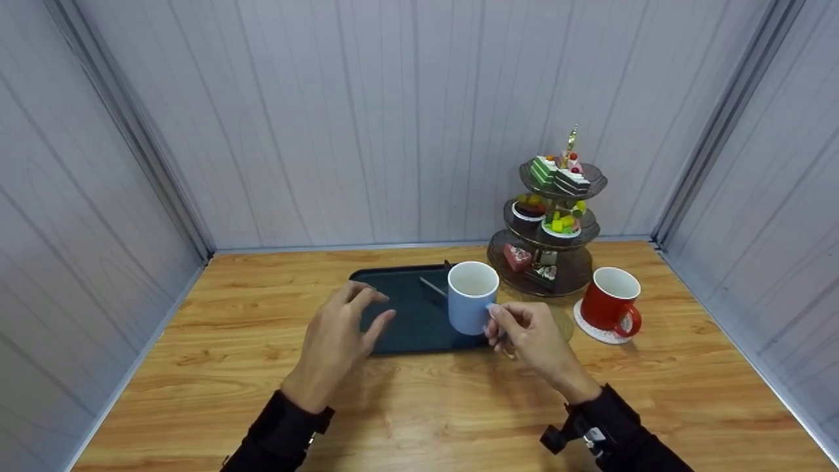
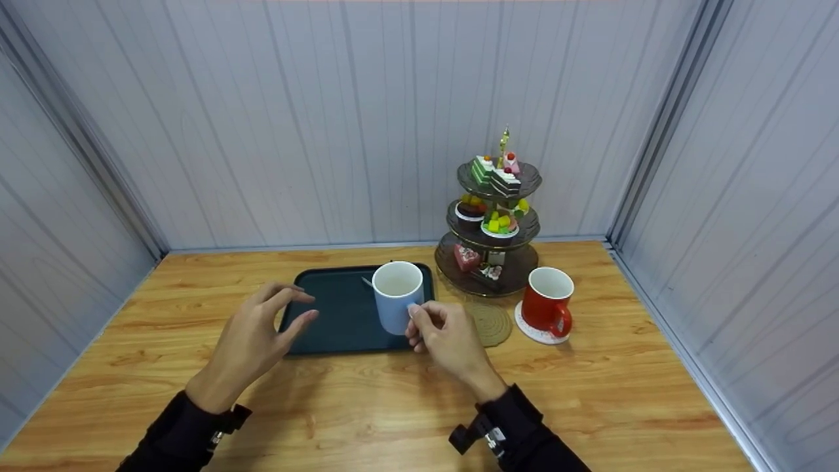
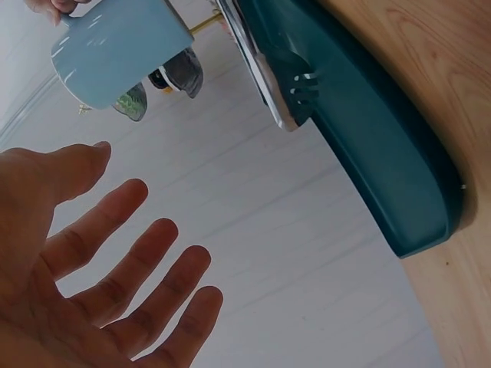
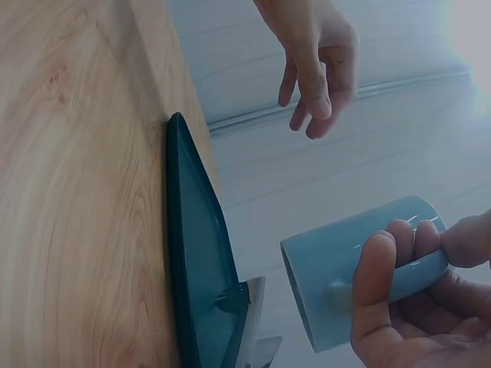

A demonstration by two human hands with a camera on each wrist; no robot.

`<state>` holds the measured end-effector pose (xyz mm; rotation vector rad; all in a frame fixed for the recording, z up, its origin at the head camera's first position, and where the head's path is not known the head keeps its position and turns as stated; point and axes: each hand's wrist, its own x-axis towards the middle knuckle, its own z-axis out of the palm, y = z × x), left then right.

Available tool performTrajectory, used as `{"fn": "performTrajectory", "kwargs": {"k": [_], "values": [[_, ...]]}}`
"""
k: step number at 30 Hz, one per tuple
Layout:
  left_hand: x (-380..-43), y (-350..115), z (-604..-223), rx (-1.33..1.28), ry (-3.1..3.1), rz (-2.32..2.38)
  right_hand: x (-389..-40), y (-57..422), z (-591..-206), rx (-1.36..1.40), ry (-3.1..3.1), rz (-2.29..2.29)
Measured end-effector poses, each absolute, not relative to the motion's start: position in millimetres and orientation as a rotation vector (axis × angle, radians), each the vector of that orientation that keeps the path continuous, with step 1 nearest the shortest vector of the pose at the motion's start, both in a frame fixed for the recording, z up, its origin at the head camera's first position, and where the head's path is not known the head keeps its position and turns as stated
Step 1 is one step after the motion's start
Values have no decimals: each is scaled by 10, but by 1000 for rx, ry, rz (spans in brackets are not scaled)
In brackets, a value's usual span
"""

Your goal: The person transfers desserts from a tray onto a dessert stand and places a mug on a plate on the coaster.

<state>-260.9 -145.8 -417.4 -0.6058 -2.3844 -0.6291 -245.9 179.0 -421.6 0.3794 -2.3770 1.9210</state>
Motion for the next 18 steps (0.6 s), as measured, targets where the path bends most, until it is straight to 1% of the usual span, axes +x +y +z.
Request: {"fn": "performTrajectory", "kwargs": {"k": [18], "values": [[-2660,-1594,-4271,-547,-2409,-613,-2516,2074,-4243,242,-2353,1882]]}}
